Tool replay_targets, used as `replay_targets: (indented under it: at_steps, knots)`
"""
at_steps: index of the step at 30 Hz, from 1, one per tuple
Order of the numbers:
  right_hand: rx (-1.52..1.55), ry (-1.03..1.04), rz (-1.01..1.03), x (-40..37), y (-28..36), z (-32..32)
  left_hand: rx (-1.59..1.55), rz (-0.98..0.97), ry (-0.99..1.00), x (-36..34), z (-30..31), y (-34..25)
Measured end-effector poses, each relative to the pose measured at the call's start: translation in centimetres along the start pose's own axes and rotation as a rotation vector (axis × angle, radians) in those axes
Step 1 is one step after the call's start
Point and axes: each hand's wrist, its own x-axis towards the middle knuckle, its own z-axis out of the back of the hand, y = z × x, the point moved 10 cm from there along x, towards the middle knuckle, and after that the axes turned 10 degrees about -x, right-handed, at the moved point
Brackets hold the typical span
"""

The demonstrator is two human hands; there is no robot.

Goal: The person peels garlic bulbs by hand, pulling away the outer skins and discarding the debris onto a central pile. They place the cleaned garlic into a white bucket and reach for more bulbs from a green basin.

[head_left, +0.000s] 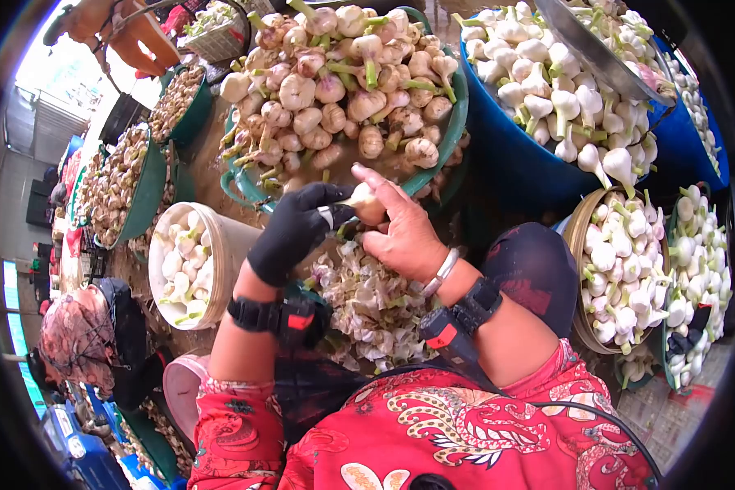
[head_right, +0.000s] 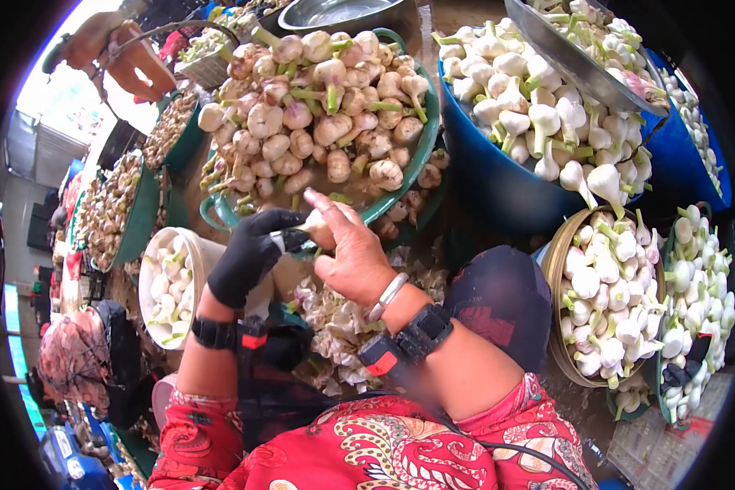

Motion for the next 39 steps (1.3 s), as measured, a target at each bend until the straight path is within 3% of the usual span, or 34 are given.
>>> replay_targets:
  at_steps: [1,3,4,6,11,13,15,18,21,25,27,28,30,31,33,34,35,36,37,39]
  knots:
    - [-0.037,0.012,0.172,0.0,0.4,-0.7,-0.384,0.124,-0.031,-1.9,-1.0,0.2]
    - [0.096,0.165,0.075,-0.3,0.7,-1.7,-0.51,0.031,-0.096,-4.5,-1.5,-1.2]
    - [0.098,0.175,0.078,-0.6,1.1,-1.9,-0.717,-0.014,-0.146,-5.2,-2.1,-0.7]
    - [0.522,0.275,-0.219,-1.7,-0.5,-3.5,-0.744,-0.027,-0.199,-6.2,-2.4,0.6]
    - [0.351,0.267,0.024,-2.5,1.8,-3.4,-0.742,-0.071,-0.339,-7.5,-1.7,1.8]
    - [-0.013,0.207,0.169,-2.6,3.7,-1.9,-0.802,-0.067,-0.357,-7.6,-2.0,1.6]
    - [0.021,0.21,0.118,-2.8,3.1,-1.8,-0.75,-0.084,-0.415,-7.7,-1.8,1.6]
    - [0.359,0.325,-0.136,-3.3,0.1,-3.3,-0.589,-0.068,-0.353,-8.2,-1.9,0.3]
    - [0.621,0.389,-0.243,-3.6,-0.5,-3.8,-0.644,-0.039,-0.321,-8.5,-2.4,0.5]
    - [0.745,0.404,-0.336,-4.0,-0.9,-4.3,-0.706,0.034,-0.365,-8.8,-2.4,0.8]
    - [0.719,0.385,-0.305,-3.8,-0.4,-4.1,-0.433,-0.161,-0.281,-9.0,-2.3,-1.8]
    - [0.693,0.366,-0.276,-3.8,-0.1,-3.9,-0.432,-0.16,-0.281,-8.9,-2.4,-1.5]
    - [0.674,0.38,-0.305,-4.2,-1.0,-4.7,-0.759,0.129,-0.348,-8.7,-3.0,2.5]
    - [0.654,0.39,-0.334,-4.5,-1.5,-5.0,-0.76,0.129,-0.348,-8.8,-3.0,2.6]
    - [0.643,0.401,-0.357,-4.7,-1.5,-4.9,-0.697,0.106,-0.375,-9.2,-2.6,2.5]
    - [0.81,0.551,-0.438,-5.2,-1.8,-6.1,-0.698,0.106,-0.377,-9.3,-2.4,3.0]
    - [0.978,0.703,-0.521,-5.9,-1.6,-7.1,-0.403,0.051,-0.379,-9.3,-1.7,2.8]
    - [0.932,0.787,-0.616,-6.7,-1.7,-7.5,-0.108,-0.003,-0.377,-9.4,-1.4,2.3]
    - [0.994,0.848,-0.721,-7.4,-2.8,-8.1,-0.107,-0.003,-0.381,-9.3,-1.3,2.7]
    - [1.014,0.955,-0.866,-8.7,-1.7,-8.0,0.38,-0.351,-0.361,-9.5,-2.2,-1.3]
